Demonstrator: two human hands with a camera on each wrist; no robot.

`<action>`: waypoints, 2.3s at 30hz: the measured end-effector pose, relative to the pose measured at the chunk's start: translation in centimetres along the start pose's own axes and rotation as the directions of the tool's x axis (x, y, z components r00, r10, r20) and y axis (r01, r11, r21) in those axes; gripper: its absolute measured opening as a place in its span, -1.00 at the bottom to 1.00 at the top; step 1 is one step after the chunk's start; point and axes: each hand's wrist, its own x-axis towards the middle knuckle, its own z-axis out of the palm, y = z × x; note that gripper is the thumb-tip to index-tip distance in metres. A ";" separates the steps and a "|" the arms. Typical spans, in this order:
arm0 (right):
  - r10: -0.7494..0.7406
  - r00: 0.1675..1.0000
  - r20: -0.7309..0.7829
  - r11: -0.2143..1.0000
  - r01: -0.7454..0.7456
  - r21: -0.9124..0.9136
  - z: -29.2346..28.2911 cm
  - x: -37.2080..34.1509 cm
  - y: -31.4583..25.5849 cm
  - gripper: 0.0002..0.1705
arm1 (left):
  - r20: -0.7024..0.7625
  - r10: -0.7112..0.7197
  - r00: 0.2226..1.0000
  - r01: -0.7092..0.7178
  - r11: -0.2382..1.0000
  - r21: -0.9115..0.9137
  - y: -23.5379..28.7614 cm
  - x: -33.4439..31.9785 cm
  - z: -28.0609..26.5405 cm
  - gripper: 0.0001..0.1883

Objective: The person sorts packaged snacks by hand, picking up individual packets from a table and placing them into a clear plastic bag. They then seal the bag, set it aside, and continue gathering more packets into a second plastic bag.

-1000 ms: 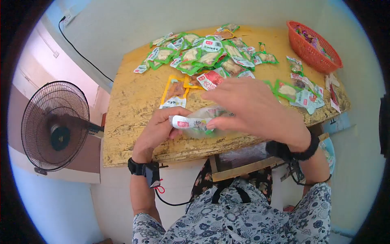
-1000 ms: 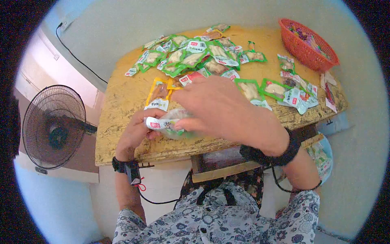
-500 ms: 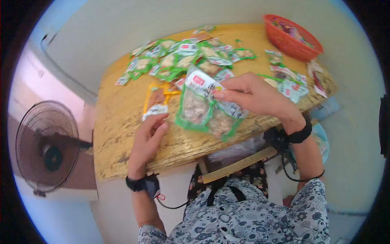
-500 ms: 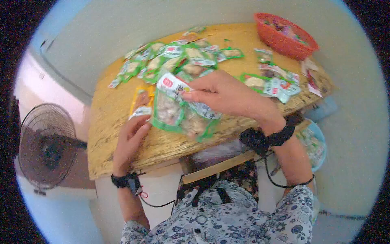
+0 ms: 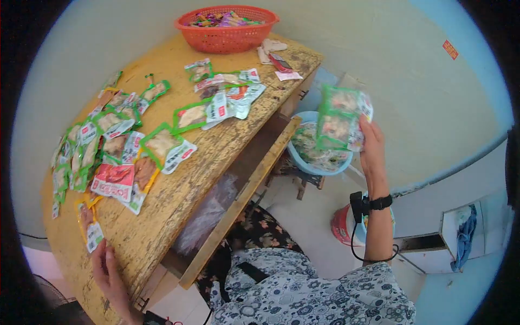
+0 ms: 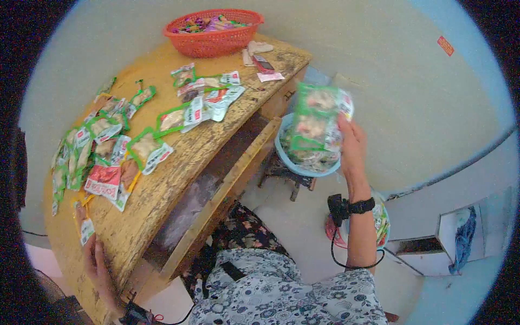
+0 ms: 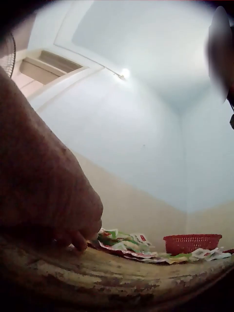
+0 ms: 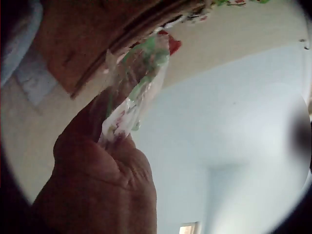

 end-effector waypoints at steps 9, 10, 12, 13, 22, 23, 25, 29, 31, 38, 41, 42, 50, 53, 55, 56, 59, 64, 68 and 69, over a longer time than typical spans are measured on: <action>0.273 0.915 -0.296 0.962 -0.252 0.105 -13.9 2.4 20.2 -0.74 | -0.051 -0.017 0.999 0.024 0.990 0.139 -1.0 -0.2 -0.3 -0.58; 0.325 0.895 -0.306 0.944 -0.287 0.163 -14.1 2.3 21.9 -0.75 | -0.048 -0.044 0.998 0.050 0.989 0.136 -1.0 -0.3 -0.4 -0.58; 0.391 0.863 -0.319 0.909 -0.308 0.281 -13.5 2.6 24.7 -0.75 | -0.047 -0.091 0.995 0.097 0.987 0.127 -0.1 0.1 -0.2 -0.57; 0.422 0.844 -0.330 0.891 -0.320 0.322 -13.0 3.0 25.6 -0.75 | -0.049 -0.027 0.998 0.035 0.983 0.183 1.1 0.1 0.3 -0.59; 0.259 0.894 -0.365 0.966 -0.251 0.070 -11.8 13.1 35.2 -0.78 | -0.107 -0.044 0.993 0.076 0.949 0.306 6.0 -0.5 3.1 -0.63; 0.270 0.888 -0.372 0.963 -0.241 0.122 -10.8 13.8 34.4 -0.78 | -0.111 -0.027 0.993 0.062 0.942 0.331 6.2 -0.5 3.2 -0.62; 0.242 0.889 -0.390 0.970 -0.222 0.096 -9.9 15.4 35.0 -0.78 | -0.121 -0.013 0.993 0.053 0.941 0.334 5.9 -0.6 3.0 -0.61; 0.040 0.954 -0.297 0.915 -0.154 -0.373 -11.0 18.6 41.0 -0.78 | -0.136 -0.043 0.990 0.092 0.922 0.376 6.8 -0.6 3.3 -0.60; 0.043 0.989 -0.138 0.828 -0.112 -0.549 -11.7 19.4 44.5 -0.80 | -0.148 -0.056 0.987 0.114 0.900 0.421 7.3 -0.6 3.4 -0.60; 0.051 0.984 0.172 0.730 0.081 -0.679 -14.2 19.2 45.9 -0.78 | -0.116 -0.055 0.992 0.090 0.940 0.330 6.8 -0.4 3.1 -0.60; 0.204 0.977 0.059 0.968 -0.192 -0.164 -13.0 16.0 39.2 -0.73 | -0.146 -0.053 0.988 0.081 0.978 0.193 1.3 0.1 0.7 -0.62; 0.323 0.946 0.028 0.937 -0.323 0.134 -12.5 14.9 37.4 -0.70 | -0.187 -0.063 0.980 0.092 0.984 0.153 -1.0 -0.9 -0.9 -0.63; 0.296 0.951 -0.089 0.948 -0.281 0.150 -6.9 7.9 28.3 -0.63 | -0.118 -0.098 0.988 0.100 0.995 0.013 3.0 -1.2 0.2 -0.64; 0.214 0.964 -0.157 0.973 -0.197 0.118 -3.1 4.4 24.3 -0.66 | -0.107 -0.098 0.989 0.095 0.995 -0.034 3.1 -1.0 0.5 -0.65; 0.139 0.987 -0.084 0.983 -0.127 0.135 -1.1 3.0 21.9 -0.65 | -0.102 -0.073 0.992 0.069 0.997 -0.040 2.6 -1.0 0.1 -0.65; 0.102 0.993 -0.054 0.986 -0.094 0.141 -0.3 2.1 20.5 -0.65 | -0.114 -0.071 0.991 0.067 0.997 -0.043 3.0 -1.0 0.1 -0.66; -0.033 0.999 -0.023 0.994 0.035 0.105 4.2 -1.3 14.1 -0.71 | -0.094 -0.075 0.993 0.070 0.996 -0.052 2.3 -1.1 0.0 -0.67; -0.305 0.803 0.512 0.944 0.324 0.055 9.1 -8.1 4.5 -0.76 | -0.072 -0.069 0.995 0.061 0.992 -0.111 2.5 -1.3 0.1 -0.67; -0.322 0.301 0.898 0.794 0.602 0.083 14.3 -12.2 0.0 -0.72 | -0.060 -0.033 0.998 0.028 0.997 -0.074 2.4 -1.8 -0.2 -0.67; -0.302 0.211 0.930 0.765 0.635 0.104 15.7 -13.1 0.1 -0.71 | -0.059 -0.012 0.998 0.008 0.998 -0.059 2.5 -1.9 -0.2 -0.67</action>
